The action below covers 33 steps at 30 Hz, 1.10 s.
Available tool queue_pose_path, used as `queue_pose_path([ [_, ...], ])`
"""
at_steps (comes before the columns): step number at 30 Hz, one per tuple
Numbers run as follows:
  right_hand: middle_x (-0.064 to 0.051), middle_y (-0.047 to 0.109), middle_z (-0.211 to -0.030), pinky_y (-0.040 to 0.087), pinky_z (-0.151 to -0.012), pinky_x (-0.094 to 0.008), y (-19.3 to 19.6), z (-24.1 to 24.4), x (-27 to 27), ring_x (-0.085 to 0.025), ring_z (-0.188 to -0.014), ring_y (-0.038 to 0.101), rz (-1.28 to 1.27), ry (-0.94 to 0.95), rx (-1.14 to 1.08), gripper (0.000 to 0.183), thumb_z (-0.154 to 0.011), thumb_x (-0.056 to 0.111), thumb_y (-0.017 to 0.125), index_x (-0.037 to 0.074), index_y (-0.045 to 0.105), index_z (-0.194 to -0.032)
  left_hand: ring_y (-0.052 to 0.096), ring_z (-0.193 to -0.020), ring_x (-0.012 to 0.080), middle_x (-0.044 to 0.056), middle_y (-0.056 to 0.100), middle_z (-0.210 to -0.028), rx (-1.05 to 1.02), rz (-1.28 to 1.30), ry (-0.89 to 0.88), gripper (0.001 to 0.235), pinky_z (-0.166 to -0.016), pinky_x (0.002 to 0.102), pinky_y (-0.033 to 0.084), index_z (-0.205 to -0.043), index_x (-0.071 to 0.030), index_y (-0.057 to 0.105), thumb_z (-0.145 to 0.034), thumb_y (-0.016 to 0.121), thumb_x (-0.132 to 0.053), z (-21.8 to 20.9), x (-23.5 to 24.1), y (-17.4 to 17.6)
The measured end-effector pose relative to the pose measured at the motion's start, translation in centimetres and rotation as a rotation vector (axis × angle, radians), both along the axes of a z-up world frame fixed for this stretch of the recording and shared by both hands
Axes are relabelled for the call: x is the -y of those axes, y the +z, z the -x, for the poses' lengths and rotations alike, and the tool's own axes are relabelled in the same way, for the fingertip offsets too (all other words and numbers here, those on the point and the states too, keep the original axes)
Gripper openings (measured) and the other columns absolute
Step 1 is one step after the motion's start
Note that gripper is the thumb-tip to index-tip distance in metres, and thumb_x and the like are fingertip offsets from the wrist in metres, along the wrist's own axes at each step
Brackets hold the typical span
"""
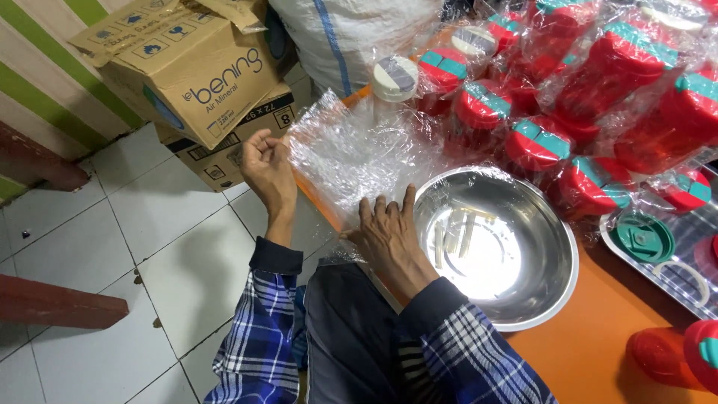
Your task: Wrapping small plastic containers and lids in plastic film and organizing them on a metal tray.
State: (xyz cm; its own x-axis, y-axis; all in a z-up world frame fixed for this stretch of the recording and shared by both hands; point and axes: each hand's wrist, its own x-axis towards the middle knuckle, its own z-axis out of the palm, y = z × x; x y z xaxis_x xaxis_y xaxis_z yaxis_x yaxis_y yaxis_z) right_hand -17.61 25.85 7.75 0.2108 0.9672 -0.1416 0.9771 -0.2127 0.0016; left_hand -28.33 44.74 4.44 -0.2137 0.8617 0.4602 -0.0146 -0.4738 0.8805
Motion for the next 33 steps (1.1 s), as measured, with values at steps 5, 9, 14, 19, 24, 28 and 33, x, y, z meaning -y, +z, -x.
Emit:
queue_pose_path([
  [5, -0.024, 0.067, -0.133, -0.005, -0.12, -0.07, -1.5, -0.5, -0.2, -0.036, -0.121, 0.067, 0.054, -0.017, 0.091, 0.073, -0.1, 0.068, 0.044, 0.009, 0.056, -0.143, 0.074, -0.101, 0.032, 0.017, 0.069, -0.107, -0.072, -0.089, 0.005, 0.024, -0.076, 0.029, 0.065, -0.118, -0.002, 0.064, -0.094, 0.066, 0.0, 0.0, 0.1, 4.1],
  [9, -0.021, 0.067, -0.135, -0.007, -0.119, -0.069, -2.7, -0.4, -0.2, -0.033, -0.123, 0.066, 0.076, -0.03, 0.118, 0.072, -0.1, 0.068, 0.044, 0.012, 0.056, -0.143, 0.074, -0.104, 0.0327, 0.025, 0.068, -0.117, -0.005, -0.211, -0.005, 0.018, -0.081, 0.028, 0.065, -0.115, 0.001, 0.067, -0.098, 0.071, -0.003, 0.2, -0.6, 6.2],
  [14, -0.023, 0.064, -0.139, -0.009, -0.119, -0.068, -0.9, -0.1, 0.4, -0.036, -0.127, 0.062, 0.09, -0.026, 0.047, 0.07, -0.101, 0.064, 0.044, 0.01, 0.054, -0.145, 0.073, -0.107, 0.0283, 0.022, 0.066, -0.12, 0.021, -0.201, -0.073, 0.012, -0.085, 0.025, 0.065, -0.11, -0.003, 0.071, -0.099, 0.072, -0.008, 1.5, -1.7, 7.3],
  [19, -0.023, 0.063, -0.14, -0.01, -0.119, -0.068, -2.7, -0.3, -0.1, -0.036, -0.128, 0.061, 0.107, -0.028, 0.065, 0.073, -0.1, 0.066, 0.044, 0.01, 0.053, -0.146, 0.074, -0.088, 0.0159, 0.014, 0.071, -0.102, 0.032, -0.103, -0.195, 0.011, -0.071, 0.017, 0.061, -0.104, -0.005, 0.072, -0.099, 0.075, -0.015, 0.8, -0.6, 6.8],
  [24, -0.024, 0.06, -0.142, -0.012, -0.117, -0.072, -0.1, 0.8, 0.7, -0.041, -0.141, 0.048, 0.104, -0.035, 0.011, 0.08, -0.097, 0.074, 0.039, 0.011, 0.056, -0.143, 0.073, -0.07, 0.014, 0.01, 0.073, -0.089, 0.246, 0.344, -0.217, 0.014, -0.06, 0.019, 0.061, -0.099, -0.005, 0.069, -0.09, 0.074, -0.016, -0.2, -0.9, 3.7],
  [28, -0.02, 0.063, -0.141, -0.006, -0.119, -0.07, 1.5, 0.7, 0.0, -0.039, -0.142, 0.047, 0.027, -0.08, 0.1, 0.071, -0.099, 0.07, 0.045, 0.012, 0.066, -0.134, 0.071, -0.057, 0.0119, 0.009, 0.07, -0.07, 0.027, 0.36, -0.126, 0.01, -0.05, 0.019, 0.058, -0.092, -0.007, 0.066, -0.089, 0.073, -0.014, 0.1, -1.8, 0.3],
  [33, -0.024, 0.059, -0.14, 0.019, -0.12, -0.069, -0.5, 0.4, -2.8, -0.04, -0.132, 0.055, -0.408, 0.104, 0.075, 0.073, -0.094, 0.061, 0.063, 0.009, 0.051, -0.144, 0.064, -0.044, 0.008, 0.007, 0.068, -0.057, -0.318, 0.355, -0.104, 0.007, -0.038, 0.018, 0.047, -0.082, -0.009, 0.07, -0.086, 0.074, -0.012, 1.1, -2.9, -2.4],
])
